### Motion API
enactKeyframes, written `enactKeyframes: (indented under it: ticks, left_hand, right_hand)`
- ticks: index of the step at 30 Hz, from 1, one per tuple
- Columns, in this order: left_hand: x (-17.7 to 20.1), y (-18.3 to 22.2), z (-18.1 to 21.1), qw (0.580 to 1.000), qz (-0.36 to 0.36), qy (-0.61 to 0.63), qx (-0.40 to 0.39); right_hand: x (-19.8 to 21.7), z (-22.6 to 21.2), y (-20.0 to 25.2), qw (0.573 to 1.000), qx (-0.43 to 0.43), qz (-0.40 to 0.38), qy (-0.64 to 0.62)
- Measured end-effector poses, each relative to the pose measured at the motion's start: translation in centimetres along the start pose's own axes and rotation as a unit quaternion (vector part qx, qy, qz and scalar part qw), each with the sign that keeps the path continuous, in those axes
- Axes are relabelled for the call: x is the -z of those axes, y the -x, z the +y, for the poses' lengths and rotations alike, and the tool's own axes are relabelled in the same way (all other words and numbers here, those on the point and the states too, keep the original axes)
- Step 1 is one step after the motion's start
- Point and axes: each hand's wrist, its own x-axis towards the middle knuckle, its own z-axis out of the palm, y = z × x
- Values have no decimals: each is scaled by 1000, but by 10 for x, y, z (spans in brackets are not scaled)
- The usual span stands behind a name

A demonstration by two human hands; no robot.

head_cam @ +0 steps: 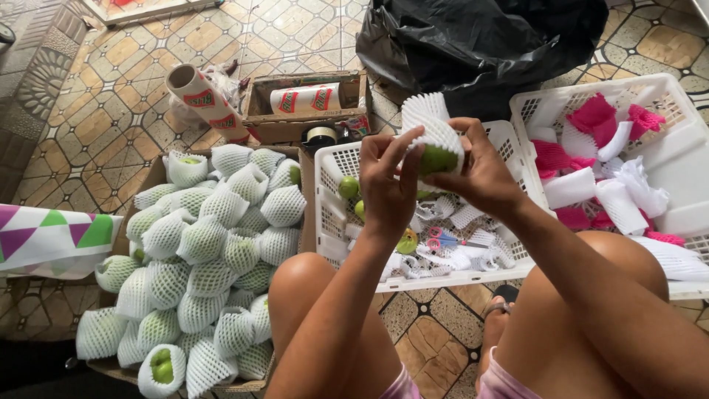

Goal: The person wraps fruit in white protective foam sleeves, using scissors to trim the sleeves when needed, and places the wrapped fruit into crates.

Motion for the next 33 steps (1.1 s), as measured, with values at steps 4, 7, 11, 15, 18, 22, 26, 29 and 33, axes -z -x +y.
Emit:
enactKeyframes:
  ticks: [4,7,11,15,18,22,26,29,33]
  left_hand:
    - [-2,5,2,999,-5,-33,-41]
    - [-16,17,-3,996,-14,-19,-89]
    - [-19,21,-3,988,-25,-60,-139]
    - [-2,11,28,997,-49,-45,-38]
    - [1,7,34,997,-69,6,-27]
    - [5,7,28,997,-71,-6,-39]
    - [7,8,27,997,-58,-27,-39]
    - [12,4,35,998,-52,-26,-30]
    - [6,9,28,998,-51,-14,-33]
  right_hand:
    - [3,11,-5,996,19,37,84]
    - [13,25,-11,986,40,82,138]
    - [14,25,-15,975,143,105,131]
    - [3,18,-15,985,119,108,66]
    - [7,30,-13,991,114,72,9]
    - [12,49,-19,990,122,69,-25]
    - [7,42,-18,991,126,40,-35]
    - [0,27,-17,990,132,21,-53]
    - [-5,32,-17,981,179,77,6]
